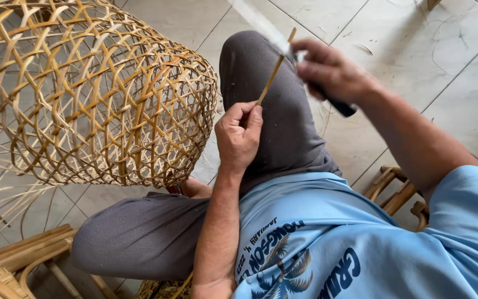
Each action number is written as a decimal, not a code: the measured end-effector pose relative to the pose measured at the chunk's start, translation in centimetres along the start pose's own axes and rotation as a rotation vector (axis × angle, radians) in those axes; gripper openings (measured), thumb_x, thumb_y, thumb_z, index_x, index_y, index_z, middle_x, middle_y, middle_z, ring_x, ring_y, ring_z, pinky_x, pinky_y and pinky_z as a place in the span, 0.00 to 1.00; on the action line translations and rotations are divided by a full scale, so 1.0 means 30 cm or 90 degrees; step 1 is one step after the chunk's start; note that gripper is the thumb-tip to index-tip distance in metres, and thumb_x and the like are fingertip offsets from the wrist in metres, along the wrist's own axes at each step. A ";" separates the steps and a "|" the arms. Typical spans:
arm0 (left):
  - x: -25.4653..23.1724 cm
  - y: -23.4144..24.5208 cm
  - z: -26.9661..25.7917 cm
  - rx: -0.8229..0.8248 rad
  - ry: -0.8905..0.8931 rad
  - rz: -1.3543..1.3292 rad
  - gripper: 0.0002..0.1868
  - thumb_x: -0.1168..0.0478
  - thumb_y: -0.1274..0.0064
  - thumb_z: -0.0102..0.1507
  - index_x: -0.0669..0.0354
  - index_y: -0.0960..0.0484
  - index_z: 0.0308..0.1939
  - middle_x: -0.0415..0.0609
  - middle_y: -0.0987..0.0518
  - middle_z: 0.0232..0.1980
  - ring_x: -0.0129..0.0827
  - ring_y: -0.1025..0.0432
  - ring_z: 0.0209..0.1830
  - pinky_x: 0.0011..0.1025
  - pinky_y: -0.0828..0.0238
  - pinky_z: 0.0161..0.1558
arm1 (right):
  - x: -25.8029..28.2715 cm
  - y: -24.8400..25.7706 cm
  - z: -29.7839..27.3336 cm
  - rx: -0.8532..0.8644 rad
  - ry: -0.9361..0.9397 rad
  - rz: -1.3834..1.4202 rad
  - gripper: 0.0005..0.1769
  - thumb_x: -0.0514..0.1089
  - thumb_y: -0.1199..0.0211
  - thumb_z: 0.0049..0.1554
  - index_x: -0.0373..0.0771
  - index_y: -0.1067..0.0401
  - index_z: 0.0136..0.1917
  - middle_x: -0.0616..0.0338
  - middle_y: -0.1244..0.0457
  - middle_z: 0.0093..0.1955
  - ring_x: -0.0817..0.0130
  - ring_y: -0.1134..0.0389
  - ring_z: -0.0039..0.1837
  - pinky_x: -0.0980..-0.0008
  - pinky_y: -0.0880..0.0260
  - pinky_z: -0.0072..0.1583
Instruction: A person is trimming bamboo strips with a knife and weaving them into a large conical basket structure.
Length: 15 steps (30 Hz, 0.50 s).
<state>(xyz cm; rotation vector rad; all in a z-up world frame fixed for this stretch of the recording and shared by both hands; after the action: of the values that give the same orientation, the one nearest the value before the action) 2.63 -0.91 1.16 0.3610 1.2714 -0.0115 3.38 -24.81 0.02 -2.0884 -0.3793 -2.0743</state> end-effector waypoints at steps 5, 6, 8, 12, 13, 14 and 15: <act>-0.049 -0.030 0.007 -0.007 -0.079 0.122 0.04 0.67 0.42 0.64 0.61 0.16 0.43 0.42 0.21 0.30 0.25 0.33 0.22 0.26 0.36 0.24 | 0.039 -0.063 -0.052 0.081 -0.039 0.059 0.35 0.46 0.45 0.64 0.39 0.48 0.81 0.60 0.41 0.41 0.74 0.39 0.34 0.75 0.32 0.31; -0.051 -0.035 0.003 0.001 -0.085 0.120 0.04 0.67 0.42 0.64 0.61 0.16 0.43 0.42 0.21 0.30 0.25 0.33 0.22 0.26 0.36 0.24 | 0.022 -0.069 -0.057 0.071 -0.036 0.059 0.35 0.46 0.45 0.64 0.39 0.48 0.81 0.60 0.41 0.41 0.74 0.39 0.34 0.75 0.32 0.31; -0.063 -0.034 -0.010 -0.019 -0.108 0.156 0.03 0.70 0.41 0.63 0.60 0.18 0.39 0.42 0.24 0.28 0.26 0.37 0.21 0.27 0.41 0.24 | -0.004 -0.098 -0.059 0.158 -0.013 0.118 0.27 0.43 0.42 0.64 0.42 0.40 0.75 0.66 0.40 0.37 0.80 0.41 0.30 0.81 0.37 0.29; -0.072 -0.006 0.006 -0.037 -0.131 0.133 0.04 0.67 0.44 0.66 0.61 0.17 0.44 0.44 0.21 0.32 0.27 0.32 0.24 0.26 0.34 0.27 | 0.028 0.150 -0.036 -0.211 0.015 0.170 0.20 0.43 0.43 0.68 0.44 0.35 0.72 0.65 0.37 0.42 0.79 0.39 0.30 0.79 0.38 0.31; -0.080 -0.005 0.015 -0.027 -0.107 0.122 0.05 0.66 0.45 0.66 0.63 0.17 0.44 0.44 0.21 0.32 0.27 0.32 0.25 0.26 0.33 0.28 | 0.066 0.153 -0.052 -0.185 0.039 0.191 0.24 0.44 0.46 0.68 0.41 0.39 0.75 0.64 0.38 0.41 0.80 0.39 0.30 0.81 0.39 0.31; -0.089 0.003 0.000 -0.023 -0.068 0.116 0.06 0.66 0.45 0.66 0.64 0.17 0.44 0.44 0.21 0.32 0.28 0.32 0.25 0.27 0.33 0.29 | 0.092 0.140 -0.066 -0.148 0.053 0.219 0.28 0.44 0.50 0.68 0.37 0.44 0.79 0.64 0.39 0.40 0.80 0.39 0.30 0.83 0.40 0.30; -0.080 0.006 0.005 -0.033 -0.061 0.120 0.06 0.66 0.45 0.66 0.64 0.17 0.44 0.44 0.21 0.32 0.28 0.32 0.25 0.27 0.33 0.29 | 0.089 0.115 -0.059 -0.137 0.048 0.221 0.28 0.44 0.50 0.68 0.37 0.44 0.79 0.64 0.39 0.40 0.80 0.39 0.30 0.83 0.40 0.30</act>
<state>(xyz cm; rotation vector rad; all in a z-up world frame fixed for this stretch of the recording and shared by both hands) 2.08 -1.25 3.49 0.4301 1.1376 0.1622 2.71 -28.47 2.91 -2.0023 0.2149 -2.0467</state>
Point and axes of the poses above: each hand's wrist, its own z-axis towards the middle knuckle, its own y-axis out of the back of the hand, x = y × z, the point moved 3 cm from there along z, towards the middle knuckle
